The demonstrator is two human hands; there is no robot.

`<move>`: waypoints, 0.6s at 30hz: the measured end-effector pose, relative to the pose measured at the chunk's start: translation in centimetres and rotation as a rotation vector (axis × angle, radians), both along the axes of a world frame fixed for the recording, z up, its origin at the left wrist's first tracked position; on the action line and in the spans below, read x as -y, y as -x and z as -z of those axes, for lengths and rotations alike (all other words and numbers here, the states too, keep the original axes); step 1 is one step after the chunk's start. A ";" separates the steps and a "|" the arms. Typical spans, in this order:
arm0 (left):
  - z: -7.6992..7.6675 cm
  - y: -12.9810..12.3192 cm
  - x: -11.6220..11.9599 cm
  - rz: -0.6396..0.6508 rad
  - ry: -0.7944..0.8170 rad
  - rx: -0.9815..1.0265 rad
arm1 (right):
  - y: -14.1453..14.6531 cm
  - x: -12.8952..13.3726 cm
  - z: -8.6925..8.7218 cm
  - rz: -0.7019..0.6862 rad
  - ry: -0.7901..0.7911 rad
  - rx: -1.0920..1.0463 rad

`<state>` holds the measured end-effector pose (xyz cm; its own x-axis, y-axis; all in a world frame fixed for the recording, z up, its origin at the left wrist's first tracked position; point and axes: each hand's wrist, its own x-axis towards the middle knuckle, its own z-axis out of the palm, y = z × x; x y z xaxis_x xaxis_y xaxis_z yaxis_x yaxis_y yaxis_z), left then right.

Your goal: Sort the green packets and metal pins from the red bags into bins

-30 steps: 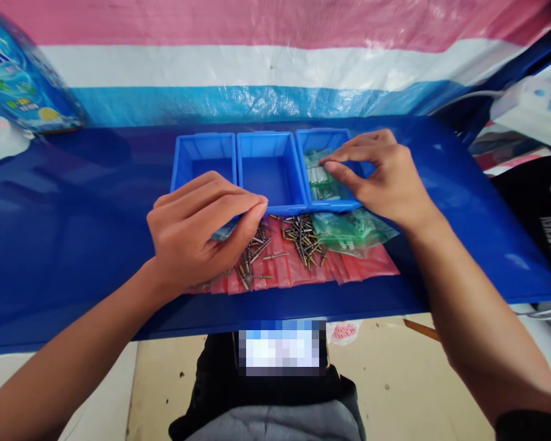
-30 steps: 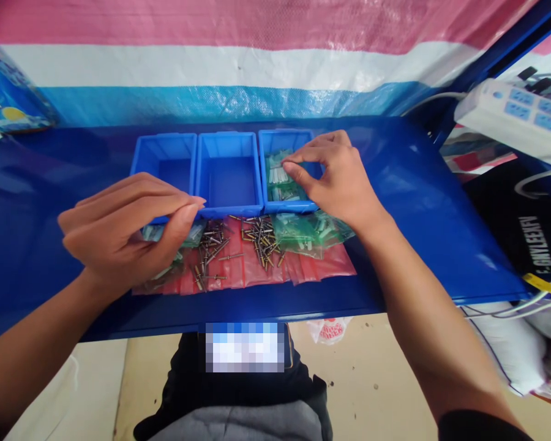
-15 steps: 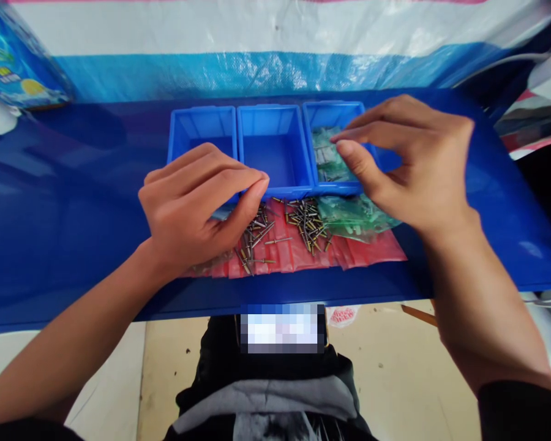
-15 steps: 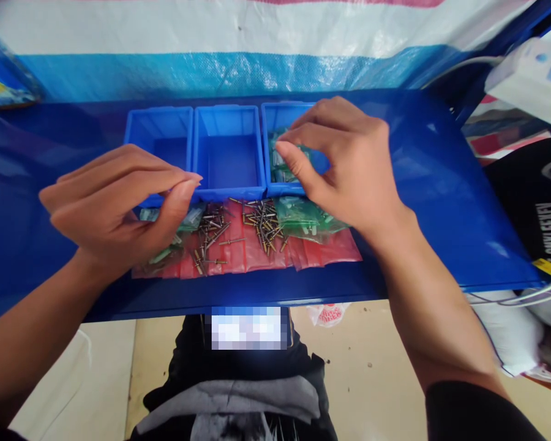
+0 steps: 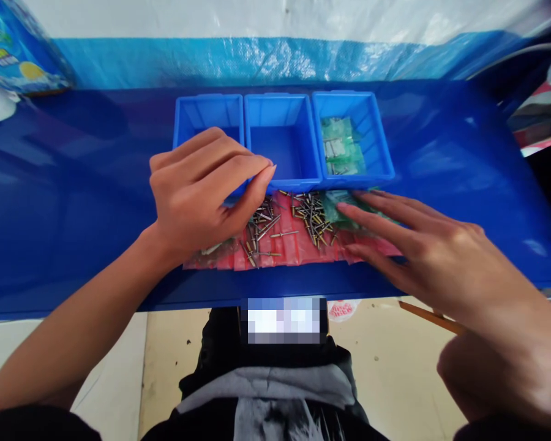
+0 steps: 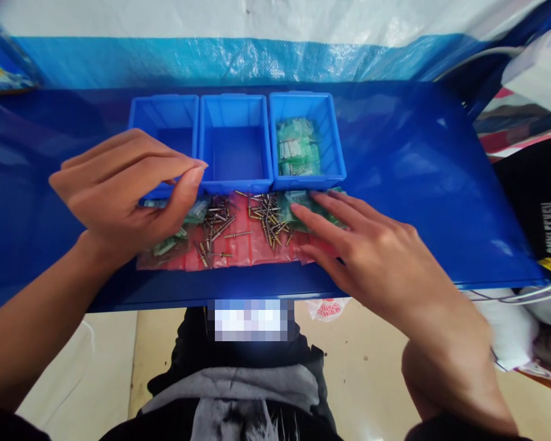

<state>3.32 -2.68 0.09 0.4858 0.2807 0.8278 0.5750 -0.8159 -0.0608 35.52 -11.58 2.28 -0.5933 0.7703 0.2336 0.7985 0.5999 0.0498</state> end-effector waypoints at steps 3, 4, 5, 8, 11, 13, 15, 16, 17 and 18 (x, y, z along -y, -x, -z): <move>0.0 0.0 0.1 -0.010 0.027 -0.015 | 0.1 0.2 0.7 0.025 -0.037 -0.078; 0.0 0.0 0.1 -0.007 0.031 -0.012 | 0.3 0.2 0.8 0.028 -0.069 -0.109; 0.0 0.0 0.1 -0.002 0.030 -0.003 | 0.6 0.1 0.9 0.022 -0.089 -0.135; 0.0 0.0 0.0 0.022 0.025 0.017 | 1.4 0.0 1.3 -0.007 -0.115 -0.193; 0.2 0.1 0.0 0.034 0.035 0.020 | 1.8 -0.2 1.7 -0.027 -0.174 -0.221; 0.2 0.2 0.1 0.026 0.034 0.015 | 1.9 -0.4 1.6 -0.042 -0.275 -0.237; 0.1 0.3 0.1 0.005 0.026 0.011 | 1.8 -0.8 0.8 -0.022 -0.378 -0.258; 0.0 0.3 0.1 -0.004 0.016 0.006 | 1.9 -1.0 0.1 0.024 -0.400 -0.293; -0.1 0.3 0.1 -0.008 -0.001 0.001 | 2.1 -1.5 -0.7 0.078 -0.373 -0.335; -0.2 0.3 0.2 -0.006 -0.014 -0.011 | 2.4 -2.0 -1.6 0.138 -0.260 -0.374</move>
<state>3.02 -2.84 0.33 0.4937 0.2719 0.8260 0.5789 -0.8116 -0.0788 33.15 -9.58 3.90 -0.3278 0.7236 0.6075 0.8617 0.4926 -0.1217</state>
